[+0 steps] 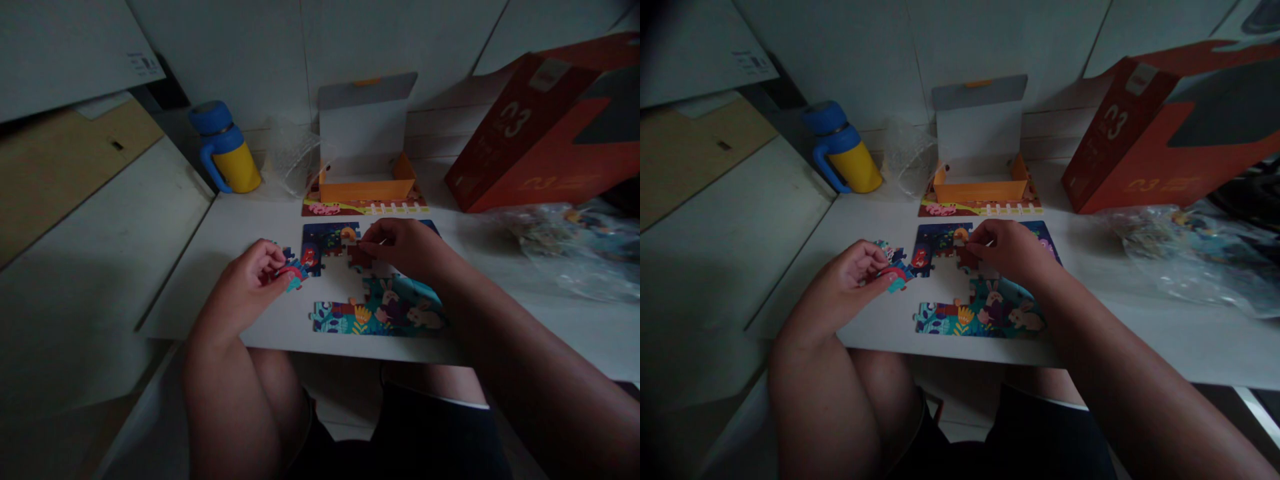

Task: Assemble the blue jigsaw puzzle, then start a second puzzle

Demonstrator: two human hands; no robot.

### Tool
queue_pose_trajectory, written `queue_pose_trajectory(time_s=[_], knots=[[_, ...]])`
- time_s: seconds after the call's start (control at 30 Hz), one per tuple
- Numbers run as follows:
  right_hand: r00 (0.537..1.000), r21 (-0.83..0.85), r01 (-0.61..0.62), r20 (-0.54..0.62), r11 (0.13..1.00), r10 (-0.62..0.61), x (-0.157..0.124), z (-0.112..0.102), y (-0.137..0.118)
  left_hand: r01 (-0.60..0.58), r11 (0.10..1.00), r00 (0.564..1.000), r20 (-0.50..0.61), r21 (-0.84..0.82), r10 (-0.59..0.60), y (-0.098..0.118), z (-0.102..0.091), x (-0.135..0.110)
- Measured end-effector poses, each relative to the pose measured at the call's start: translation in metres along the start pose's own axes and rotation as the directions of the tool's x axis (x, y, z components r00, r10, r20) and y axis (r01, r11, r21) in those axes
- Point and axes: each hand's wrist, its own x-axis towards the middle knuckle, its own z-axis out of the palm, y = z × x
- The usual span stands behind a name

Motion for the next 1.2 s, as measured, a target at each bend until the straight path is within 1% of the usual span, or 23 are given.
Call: queue_pose_trajectory(time_s=[0.07, 0.13, 0.3, 0.43, 0.57, 0.63, 0.77, 0.9, 1.1, 1.2], knots=[[1.0, -0.004, -0.009, -0.001, 1.0, 0.009, -0.001, -0.001, -0.002, -0.012, 0.999, 1.0, 0.027, -0.045, 0.013, 0.001, 0.0, -0.001], [1.0, -0.017, -0.009, -0.01, 1.0, 0.009, -0.001, -0.001, -0.003, -0.002, 0.999, 0.999, 0.051, -0.051, 0.005, 0.002, 0.0, -0.001], [1.0, -0.054, -0.01, -0.025, 0.999, 0.008, 0.0, -0.001, -0.002, 0.053, 0.994, 0.998, 0.029, -0.093, -0.051, -0.002, 0.002, -0.001], [1.0, -0.035, -0.011, -0.018, 0.999, 0.01, 0.001, 0.0, 0.0, 0.065, 0.992, 0.998, 0.018, -0.104, -0.064, -0.002, 0.002, 0.0], [1.0, -0.058, -0.014, -0.024, 0.998, 0.012, 0.001, 0.0, 0.0, 0.093, 0.993, 0.994, 0.063, -0.074, -0.089, 0.001, 0.001, 0.001], [1.0, -0.052, -0.009, -0.009, 0.999, 0.008, 0.0, -0.001, 0.0, 0.102, 0.993, 0.992, 0.079, -0.063, -0.097, 0.001, 0.002, 0.001], [1.0, 0.004, 0.022, -0.005, 1.0, -0.022, 0.0, -0.001, 0.001, 0.102, 0.993, 0.987, 0.13, -0.054, -0.094, -0.003, 0.001, 0.002], [0.999, -0.014, 0.026, -0.025, 1.0, -0.027, 0.0, -0.001, 0.001, 0.092, 0.996, 0.978, 0.188, 0.002, -0.091, -0.008, 0.003, 0.003], [1.0, -0.044, -0.002, -0.013, 0.999, 0.002, 0.0, -0.001, -0.001, 0.058, 0.995, 0.983, 0.171, 0.079, -0.071, -0.014, 0.012, 0.008], [1.0, -0.001, -0.002, 0.007, 1.0, 0.002, 0.0, -0.001, -0.001, 0.032, 0.991, 0.984, 0.168, 0.134, -0.054, -0.013, 0.016, 0.01]])
